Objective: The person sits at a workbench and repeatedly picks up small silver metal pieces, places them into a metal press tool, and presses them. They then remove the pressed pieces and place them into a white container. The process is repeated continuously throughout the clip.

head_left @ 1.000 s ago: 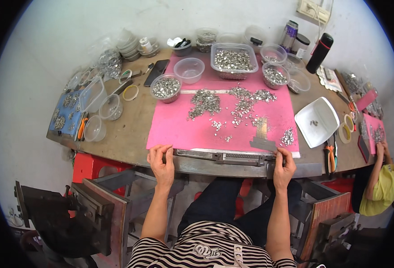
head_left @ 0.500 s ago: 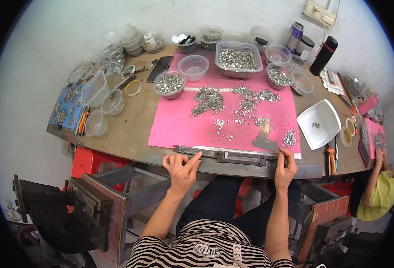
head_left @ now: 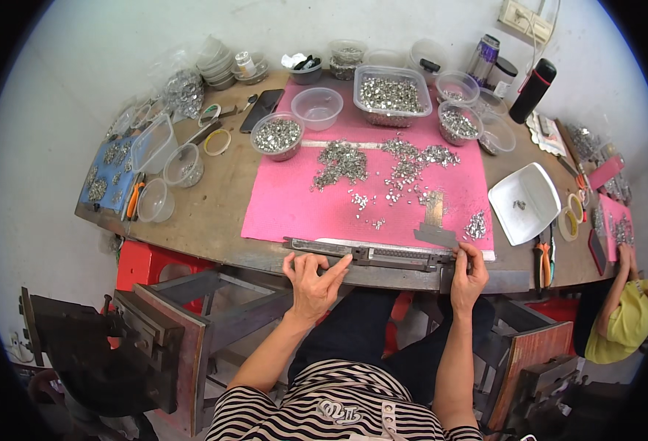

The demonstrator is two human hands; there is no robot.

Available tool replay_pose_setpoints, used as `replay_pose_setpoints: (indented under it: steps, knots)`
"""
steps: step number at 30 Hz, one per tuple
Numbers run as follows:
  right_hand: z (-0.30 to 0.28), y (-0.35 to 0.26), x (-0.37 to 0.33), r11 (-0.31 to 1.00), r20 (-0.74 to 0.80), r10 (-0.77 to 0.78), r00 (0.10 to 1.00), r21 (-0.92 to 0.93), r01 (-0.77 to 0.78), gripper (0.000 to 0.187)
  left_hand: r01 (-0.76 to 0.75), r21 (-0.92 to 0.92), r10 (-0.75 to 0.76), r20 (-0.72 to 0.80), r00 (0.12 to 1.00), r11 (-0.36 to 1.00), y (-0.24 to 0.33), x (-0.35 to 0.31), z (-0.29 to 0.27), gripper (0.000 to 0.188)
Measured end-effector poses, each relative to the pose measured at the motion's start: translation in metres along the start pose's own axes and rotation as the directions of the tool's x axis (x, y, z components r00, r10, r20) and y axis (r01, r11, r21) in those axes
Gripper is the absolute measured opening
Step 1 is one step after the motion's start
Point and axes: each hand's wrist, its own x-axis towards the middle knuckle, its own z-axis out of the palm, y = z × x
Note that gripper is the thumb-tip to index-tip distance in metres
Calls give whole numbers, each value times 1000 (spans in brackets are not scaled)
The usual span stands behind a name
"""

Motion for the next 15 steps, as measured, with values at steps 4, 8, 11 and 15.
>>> replay_pose_setpoints:
  steps: [4, 8, 11, 15]
  knots:
    - [-1, -1, 0, 999, 20, 36, 999, -8, -36, 15, -1, 27, 1, 25, 1000, 1000, 2, 1, -3, 32]
    - [-1, -4, 2, 1000, 9, 26, 1000, -10, -26, 14, 47, 19, -48, 60, 997, 999, 4, 5, -5, 33]
    - [0, -3, 2, 999, -4, 1, 1000, -32, -1, 13, 68, 31, -70, 85, 994, 997, 3, 6, -6, 33]
    - [0, -4, 2, 999, -2, -4, 1000, -51, 4, 13, 80, 30, -82, 74, 994, 996, 4, 9, -7, 33]
